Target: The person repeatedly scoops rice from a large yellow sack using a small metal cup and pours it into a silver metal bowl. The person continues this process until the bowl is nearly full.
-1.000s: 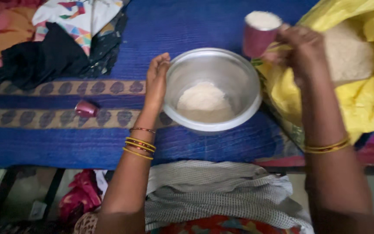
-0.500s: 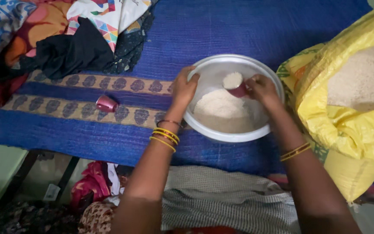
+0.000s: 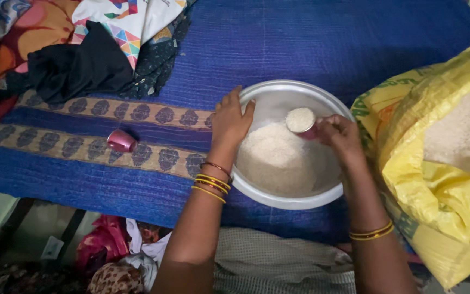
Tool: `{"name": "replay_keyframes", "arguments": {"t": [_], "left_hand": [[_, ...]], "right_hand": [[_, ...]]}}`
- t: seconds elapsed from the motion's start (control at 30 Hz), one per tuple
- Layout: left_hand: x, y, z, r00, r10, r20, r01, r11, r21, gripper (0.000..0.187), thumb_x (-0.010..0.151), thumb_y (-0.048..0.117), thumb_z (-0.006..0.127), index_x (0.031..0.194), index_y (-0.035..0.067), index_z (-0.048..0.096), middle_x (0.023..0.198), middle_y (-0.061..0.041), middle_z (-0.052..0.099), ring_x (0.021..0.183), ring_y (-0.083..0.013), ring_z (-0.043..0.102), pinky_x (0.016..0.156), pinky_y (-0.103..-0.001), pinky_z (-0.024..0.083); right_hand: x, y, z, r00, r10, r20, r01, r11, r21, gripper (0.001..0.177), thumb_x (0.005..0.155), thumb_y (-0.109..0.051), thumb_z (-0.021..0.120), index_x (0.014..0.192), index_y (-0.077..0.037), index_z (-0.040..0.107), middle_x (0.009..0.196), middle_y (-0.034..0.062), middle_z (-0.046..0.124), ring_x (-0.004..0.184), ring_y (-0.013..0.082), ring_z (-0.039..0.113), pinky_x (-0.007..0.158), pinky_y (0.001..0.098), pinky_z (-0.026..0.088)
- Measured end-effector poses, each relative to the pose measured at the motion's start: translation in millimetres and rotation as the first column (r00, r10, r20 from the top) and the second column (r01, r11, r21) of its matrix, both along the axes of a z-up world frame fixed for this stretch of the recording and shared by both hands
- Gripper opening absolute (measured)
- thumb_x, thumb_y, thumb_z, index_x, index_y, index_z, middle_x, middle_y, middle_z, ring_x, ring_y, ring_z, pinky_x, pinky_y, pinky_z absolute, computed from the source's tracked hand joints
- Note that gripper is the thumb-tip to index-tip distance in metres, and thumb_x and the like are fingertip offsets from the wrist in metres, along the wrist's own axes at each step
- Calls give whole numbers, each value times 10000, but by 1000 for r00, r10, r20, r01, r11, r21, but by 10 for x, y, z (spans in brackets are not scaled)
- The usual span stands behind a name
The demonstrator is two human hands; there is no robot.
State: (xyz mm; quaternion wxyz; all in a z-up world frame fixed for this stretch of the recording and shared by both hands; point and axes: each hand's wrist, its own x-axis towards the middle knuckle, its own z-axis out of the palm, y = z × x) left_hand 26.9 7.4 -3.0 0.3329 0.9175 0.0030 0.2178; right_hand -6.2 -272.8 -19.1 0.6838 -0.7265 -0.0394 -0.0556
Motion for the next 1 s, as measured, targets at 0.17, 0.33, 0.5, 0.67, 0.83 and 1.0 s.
{"name": "replay_keyframes", "arguments": {"t": [0.17, 0.33, 0.5, 0.67, 0.83, 1.0], "left_hand": [[20, 27, -9, 999, -14, 32, 15, 1000, -11, 599, 956, 465, 565, 1441, 115, 527, 1342, -207, 623, 1192, -436, 590, 1011, -537, 465], [6, 43, 20, 999, -24, 29, 24, 1000, 1, 568, 957, 460, 566, 1412, 121, 547, 1347, -194, 626, 1203, -422, 593, 1014, -531, 463], [-63, 29, 45, 999, -22, 26, 22, 1000, 14, 549, 947, 452, 571, 1390, 128, 570, 1351, -170, 637, 1208, -409, 597, 1015, -534, 461], [-75, 20, 39, 998, -41, 44, 41, 999, 4, 540, 947, 434, 577, 1384, 118, 570, 1361, -176, 626, 1203, -401, 599, 990, -535, 466], [-96, 14, 52, 998, -42, 41, 41, 999, 14, 542, 945, 431, 583, 1384, 114, 566, 1371, -175, 617, 1201, -400, 597, 991, -537, 464], [-111, 13, 50, 999, -32, 27, 31, 999, 22, 541, 940, 434, 583, 1387, 129, 570, 1388, -157, 613, 1212, -396, 594, 997, -545, 459]], "right_hand": [[-57, 63, 107, 995, -66, -74, 55, 989, -134, 217, 986, -240, 702, 945, -27, 715, 882, 102, 727, 791, 156, 666, 754, 287, 541], [-73, 72, 124, 997, -60, 56, 65, 995, -78, 205, 964, -233, 694, 992, -32, 727, 969, 45, 761, 841, 128, 702, 787, 274, 567], [-137, 77, 97, 1000, 10, 27, -7, 995, -95, 201, 953, -193, 721, 1021, -5, 734, 937, 104, 767, 878, 150, 716, 859, 277, 557], [-148, 98, 93, 997, -38, 67, 44, 995, -91, 174, 948, -171, 711, 1008, -11, 740, 966, 66, 766, 864, 138, 718, 829, 274, 576], [-142, 68, 79, 995, -56, 81, 65, 992, -111, 161, 965, -163, 721, 1010, -11, 751, 950, 78, 760, 847, 134, 676, 803, 282, 531], [-71, 18, 21, 998, -56, 30, 56, 998, 2, 185, 983, -221, 707, 967, -37, 725, 1015, 56, 754, 860, 120, 694, 810, 295, 557]]}}
